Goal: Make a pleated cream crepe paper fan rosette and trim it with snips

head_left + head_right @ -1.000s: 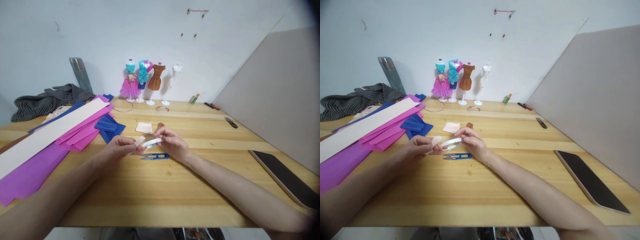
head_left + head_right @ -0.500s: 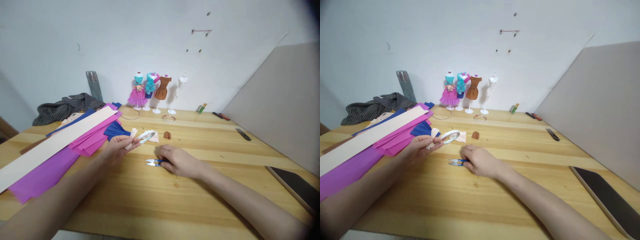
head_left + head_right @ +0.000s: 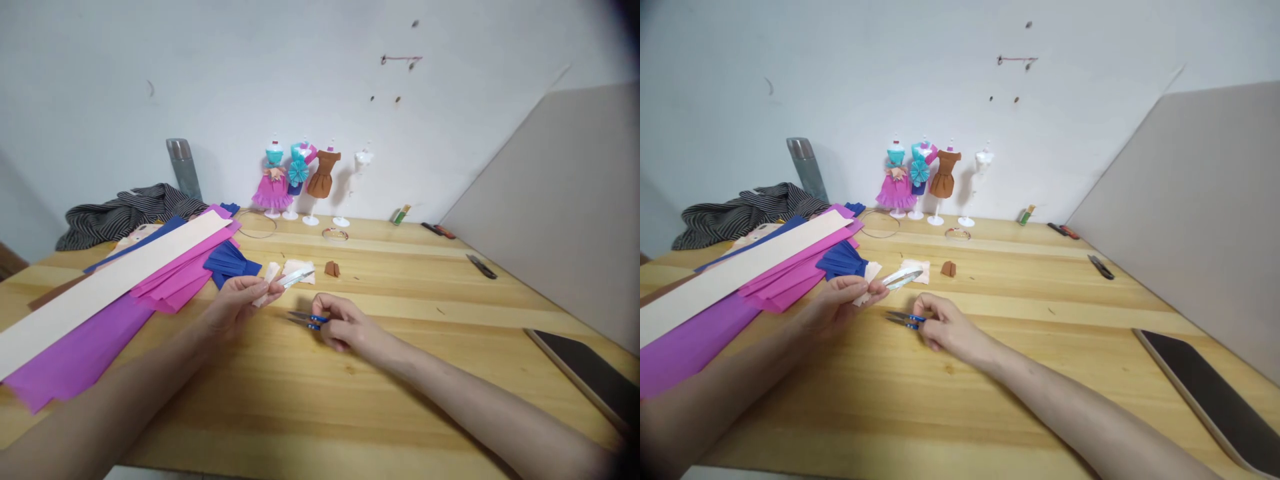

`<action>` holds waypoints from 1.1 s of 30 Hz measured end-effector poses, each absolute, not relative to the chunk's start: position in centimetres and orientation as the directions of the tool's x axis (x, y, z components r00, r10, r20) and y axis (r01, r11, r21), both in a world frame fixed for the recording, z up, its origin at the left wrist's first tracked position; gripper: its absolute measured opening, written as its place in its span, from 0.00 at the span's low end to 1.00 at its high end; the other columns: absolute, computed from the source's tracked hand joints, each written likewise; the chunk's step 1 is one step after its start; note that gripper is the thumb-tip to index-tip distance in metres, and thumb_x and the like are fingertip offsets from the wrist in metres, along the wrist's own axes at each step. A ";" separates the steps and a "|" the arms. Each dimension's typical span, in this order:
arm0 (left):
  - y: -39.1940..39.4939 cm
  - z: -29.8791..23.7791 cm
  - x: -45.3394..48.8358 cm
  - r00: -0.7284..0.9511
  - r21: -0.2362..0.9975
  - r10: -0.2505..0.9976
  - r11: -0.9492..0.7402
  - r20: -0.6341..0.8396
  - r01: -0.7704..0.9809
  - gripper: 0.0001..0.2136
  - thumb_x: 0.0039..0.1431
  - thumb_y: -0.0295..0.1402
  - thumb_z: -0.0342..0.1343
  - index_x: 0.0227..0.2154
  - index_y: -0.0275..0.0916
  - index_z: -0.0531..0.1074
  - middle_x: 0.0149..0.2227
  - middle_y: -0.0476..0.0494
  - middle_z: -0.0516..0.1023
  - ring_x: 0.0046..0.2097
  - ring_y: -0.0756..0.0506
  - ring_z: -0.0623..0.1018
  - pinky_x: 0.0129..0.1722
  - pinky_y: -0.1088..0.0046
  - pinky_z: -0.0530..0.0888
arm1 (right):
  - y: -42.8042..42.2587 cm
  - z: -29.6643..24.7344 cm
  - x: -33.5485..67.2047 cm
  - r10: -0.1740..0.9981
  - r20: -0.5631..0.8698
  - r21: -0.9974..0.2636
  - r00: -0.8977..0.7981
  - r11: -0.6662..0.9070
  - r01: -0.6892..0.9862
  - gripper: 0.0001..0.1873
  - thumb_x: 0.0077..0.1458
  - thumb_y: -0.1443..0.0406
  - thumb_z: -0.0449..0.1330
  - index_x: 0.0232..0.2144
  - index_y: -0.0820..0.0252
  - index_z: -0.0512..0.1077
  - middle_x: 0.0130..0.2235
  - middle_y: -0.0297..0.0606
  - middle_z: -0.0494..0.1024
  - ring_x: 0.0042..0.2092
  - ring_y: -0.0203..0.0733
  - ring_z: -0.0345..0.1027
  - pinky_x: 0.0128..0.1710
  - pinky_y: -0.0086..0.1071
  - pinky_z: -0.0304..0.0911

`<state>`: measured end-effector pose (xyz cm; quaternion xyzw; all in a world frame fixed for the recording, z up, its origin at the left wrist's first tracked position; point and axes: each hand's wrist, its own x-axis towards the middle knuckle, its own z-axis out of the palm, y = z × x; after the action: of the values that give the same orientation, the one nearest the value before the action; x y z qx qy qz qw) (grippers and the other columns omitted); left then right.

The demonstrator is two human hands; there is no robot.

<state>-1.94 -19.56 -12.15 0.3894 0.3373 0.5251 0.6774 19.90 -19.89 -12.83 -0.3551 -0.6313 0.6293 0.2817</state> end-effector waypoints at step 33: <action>-19.9 -13.3 -0.5 0.258 0.925 0.963 0.162 -0.073 -0.343 0.08 0.44 0.35 0.67 0.27 0.37 0.81 0.35 0.41 0.83 0.50 0.41 0.76 0.53 0.70 0.66 | -20.3 -13.4 19.2 0.752 -0.312 -0.803 -0.581 -0.536 -0.261 0.17 0.56 0.55 0.54 0.29 0.65 0.69 0.18 0.24 0.51 0.18 0.26 0.35 0.16 0.23 0.30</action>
<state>-0.50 -19.93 -13.33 0.4255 0.3648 0.4878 0.6693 19.24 -20.31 -13.42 -0.3343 -0.3665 0.8100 0.3127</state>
